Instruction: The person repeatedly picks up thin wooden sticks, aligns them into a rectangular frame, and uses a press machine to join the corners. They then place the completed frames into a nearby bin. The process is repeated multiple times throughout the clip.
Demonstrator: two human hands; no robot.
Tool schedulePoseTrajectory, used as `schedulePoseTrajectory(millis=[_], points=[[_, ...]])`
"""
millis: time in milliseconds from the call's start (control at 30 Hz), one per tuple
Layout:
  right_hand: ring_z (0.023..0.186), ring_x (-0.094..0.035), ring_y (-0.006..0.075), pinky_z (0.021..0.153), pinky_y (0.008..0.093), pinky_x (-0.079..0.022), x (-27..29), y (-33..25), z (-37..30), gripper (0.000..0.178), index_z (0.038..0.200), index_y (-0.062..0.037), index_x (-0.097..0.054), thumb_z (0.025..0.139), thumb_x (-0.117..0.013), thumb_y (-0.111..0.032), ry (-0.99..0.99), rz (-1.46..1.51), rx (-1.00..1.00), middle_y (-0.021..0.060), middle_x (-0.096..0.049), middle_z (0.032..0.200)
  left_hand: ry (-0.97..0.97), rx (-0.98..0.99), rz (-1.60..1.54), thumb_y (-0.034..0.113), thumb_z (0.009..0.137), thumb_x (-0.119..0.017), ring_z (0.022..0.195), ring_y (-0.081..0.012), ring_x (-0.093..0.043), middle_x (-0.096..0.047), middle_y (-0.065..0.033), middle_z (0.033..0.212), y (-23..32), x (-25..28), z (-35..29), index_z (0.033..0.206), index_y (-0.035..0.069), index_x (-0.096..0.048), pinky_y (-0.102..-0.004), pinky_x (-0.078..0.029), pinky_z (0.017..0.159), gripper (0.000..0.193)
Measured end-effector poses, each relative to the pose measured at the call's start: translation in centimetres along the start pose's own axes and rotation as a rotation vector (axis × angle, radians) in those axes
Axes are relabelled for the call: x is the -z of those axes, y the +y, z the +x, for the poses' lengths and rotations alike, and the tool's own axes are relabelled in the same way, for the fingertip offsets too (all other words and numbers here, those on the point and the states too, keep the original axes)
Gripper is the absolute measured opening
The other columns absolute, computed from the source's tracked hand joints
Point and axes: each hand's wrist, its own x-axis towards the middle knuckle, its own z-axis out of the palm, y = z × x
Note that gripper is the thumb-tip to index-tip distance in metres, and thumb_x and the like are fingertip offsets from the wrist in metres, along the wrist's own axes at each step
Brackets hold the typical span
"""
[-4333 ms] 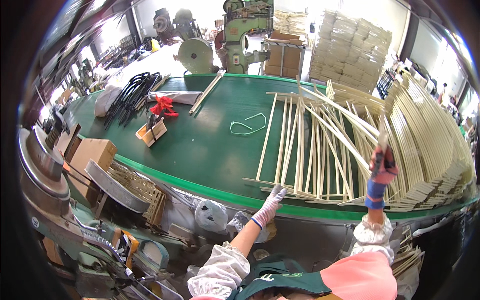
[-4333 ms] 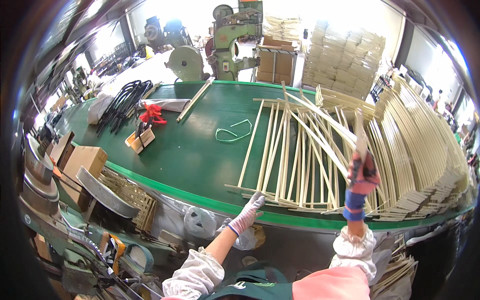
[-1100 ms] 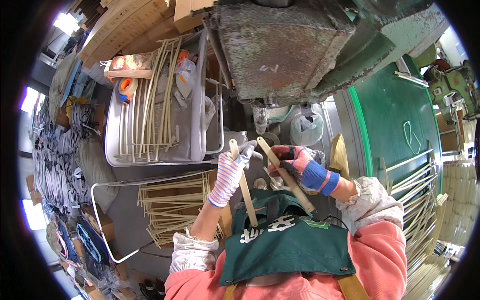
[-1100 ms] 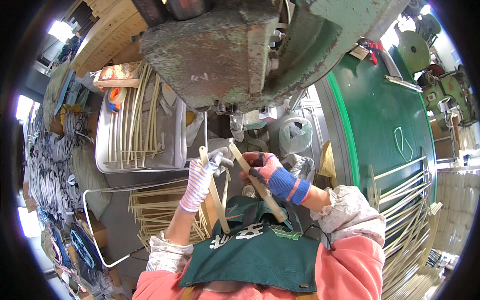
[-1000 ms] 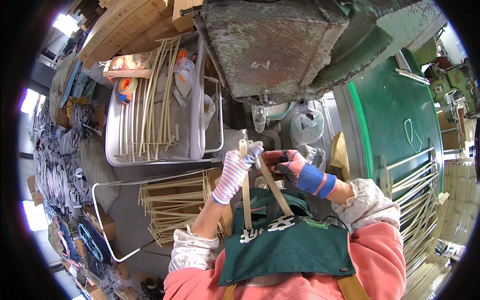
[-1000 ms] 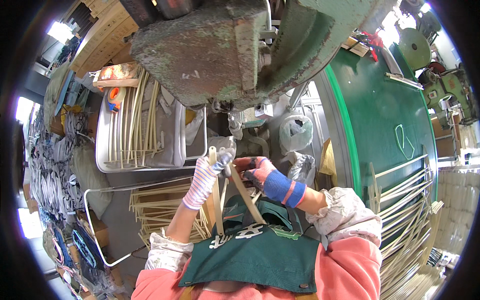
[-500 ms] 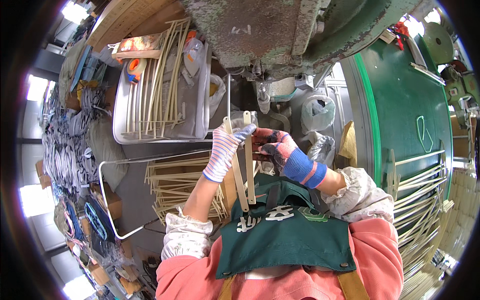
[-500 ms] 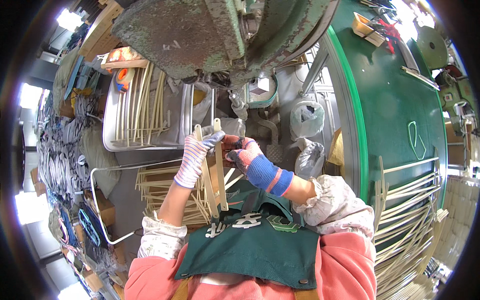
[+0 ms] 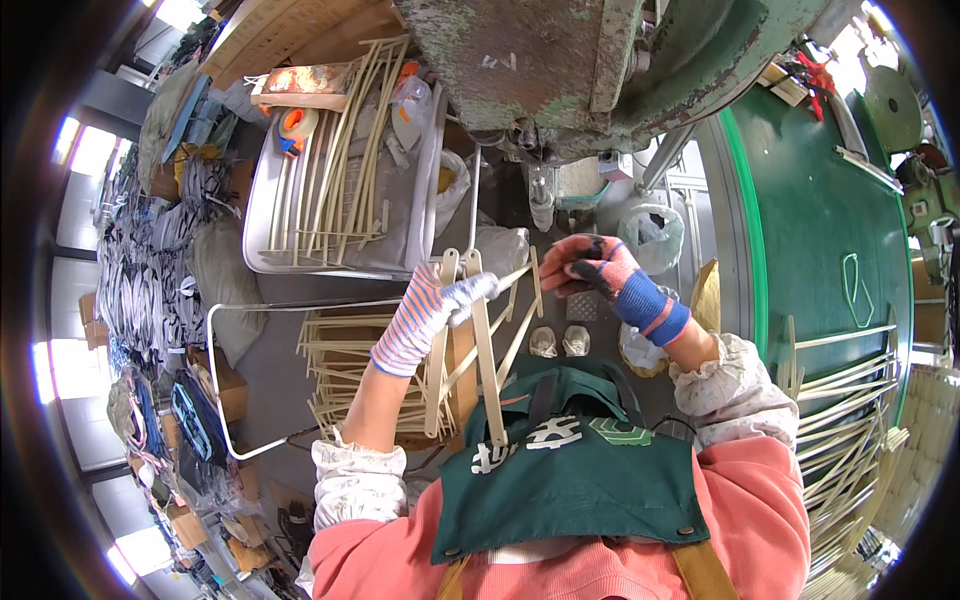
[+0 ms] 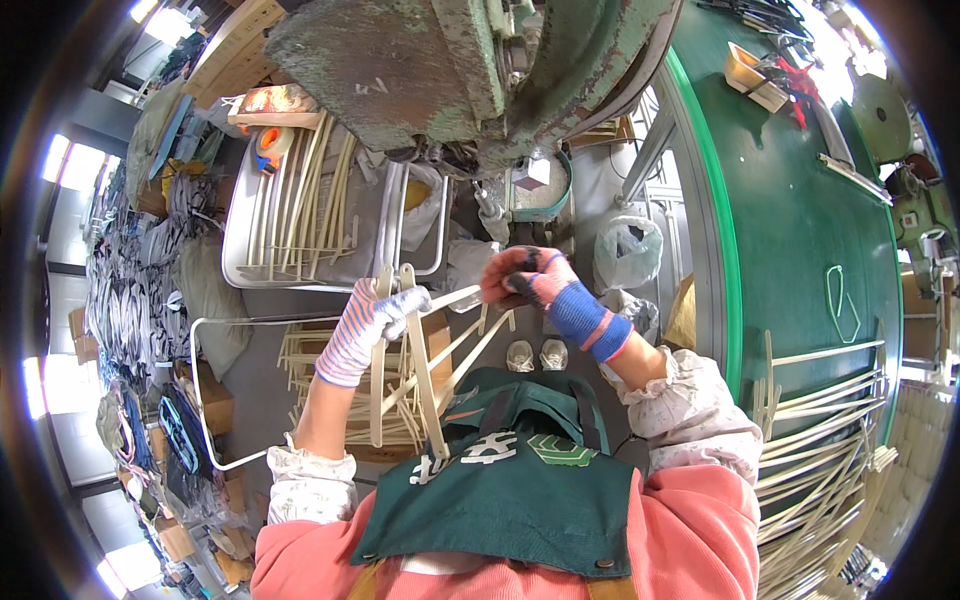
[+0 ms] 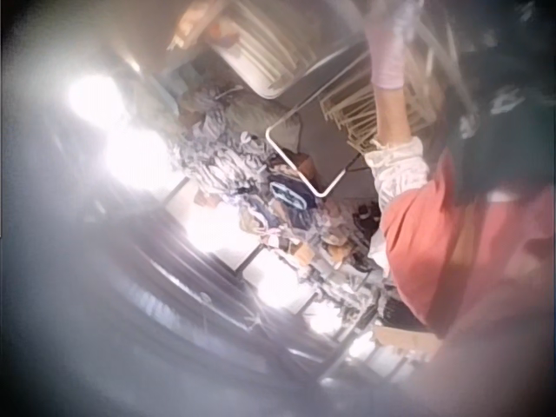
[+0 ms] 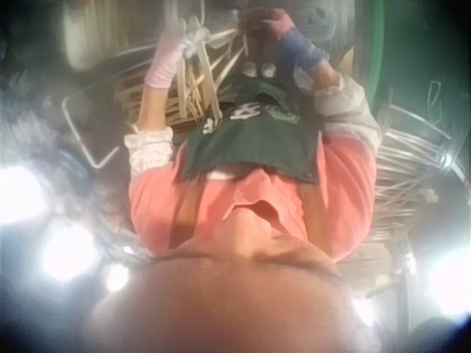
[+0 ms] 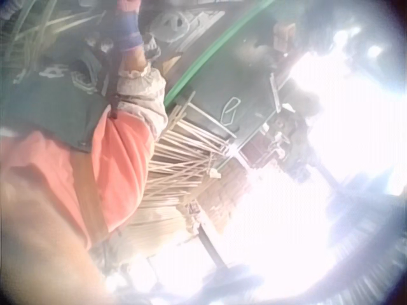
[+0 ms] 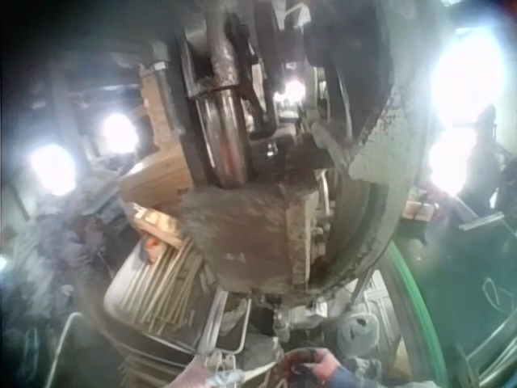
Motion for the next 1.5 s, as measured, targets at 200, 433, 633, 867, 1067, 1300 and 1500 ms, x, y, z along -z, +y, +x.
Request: schedulePoseTrajectory(millis=[200,433,633,867,1067,1300,1500], points=[[0.108,-0.057,0.0158,0.094,0.0284,-0.044,2.0,3.4,2.2,0.041,0.121,-0.0020,-0.053,0.083,-0.044,0.011,-0.090,-0.483,0.217,0.0077,-0.061,0.116,-0.371,-0.383,0.473,0.026,0.077,-0.074,0.046,-0.0057,-0.039,-0.047,0.0003,0.053,0.0,-1.4,-0.9,0.066,0.002,-0.056,-0.0245,-0.032,0.043,0.031],[0.116,-0.045,0.0112,0.094,0.0263,-0.040,1.4,4.8,4.7,0.054,0.138,-0.0008,-0.035,0.092,-0.056,-0.018,-0.719,-0.325,0.031,0.0066,-0.048,0.133,-0.250,-0.036,0.013,0.023,0.070,-0.078,0.051,-0.0016,-0.041,-0.049,0.0075,0.055,-0.4,-3.8,-1.3,0.066,0.008,-0.063,-0.0234,-0.032,0.045,0.022],[0.096,-0.050,0.0081,0.083,0.0229,-0.043,1.6,10.2,3.2,0.046,0.128,-0.0001,-0.046,0.093,-0.055,-0.028,-0.658,-0.112,-0.005,0.0005,-0.057,0.107,0.074,0.027,-0.160,0.021,0.071,-0.078,0.045,-0.0028,-0.045,-0.053,0.0048,0.056,-1.0,-6.7,-3.3,0.069,0.007,-0.065,-0.0201,-0.031,0.042,0.019],[0.105,-0.052,0.0164,0.091,0.0307,-0.043,5.2,10.2,4.2,0.046,0.125,0.0008,-0.043,0.086,-0.062,-0.015,-0.906,-0.181,-0.050,0.0093,-0.057,0.116,-0.122,-0.024,-0.006,0.014,0.067,-0.080,0.058,-0.0049,-0.052,-0.059,0.0000,0.063,-0.4,-8.0,-3.0,0.073,0.002,-0.063,-0.0236,-0.042,0.054,0.022],[0.107,-0.052,0.0145,0.092,0.0306,-0.042,4.1,8.9,0.4,0.051,0.121,0.0012,-0.048,0.081,-0.069,-0.023,-0.652,-0.397,-0.026,0.0098,-0.059,0.115,-0.041,-0.471,0.589,0.023,0.061,-0.079,0.079,-0.0224,-0.055,-0.056,-0.0082,0.081,0.3,-8.9,-3.5,0.087,0.004,-0.064,-0.0350,-0.044,0.073,0.035],[0.098,-0.059,0.0147,0.084,0.0298,-0.049,6.2,12.2,1.7,0.052,0.122,-0.0029,-0.050,0.078,-0.072,-0.020,-0.564,0.069,0.111,0.0090,-0.059,0.116,0.065,-0.660,1.156,0.013,0.065,-0.065,0.127,-0.0403,-0.034,-0.028,-0.0260,0.141,-1.7,-8.2,-2.4,0.136,-0.004,-0.032,-0.0509,-0.028,0.104,0.080],[0.098,-0.060,0.0170,0.084,0.0313,-0.049,7.5,11.0,1.4,0.049,0.123,-0.0021,-0.048,0.081,-0.069,-0.018,-0.387,-0.610,0.439,0.0096,-0.058,0.119,0.030,-0.878,1.273,0.015,0.081,-0.048,0.134,-0.0345,-0.031,-0.039,-0.0202,0.138,-2.2,-7.7,-2.5,0.132,-0.002,-0.042,-0.0562,-0.017,0.109,0.055]])
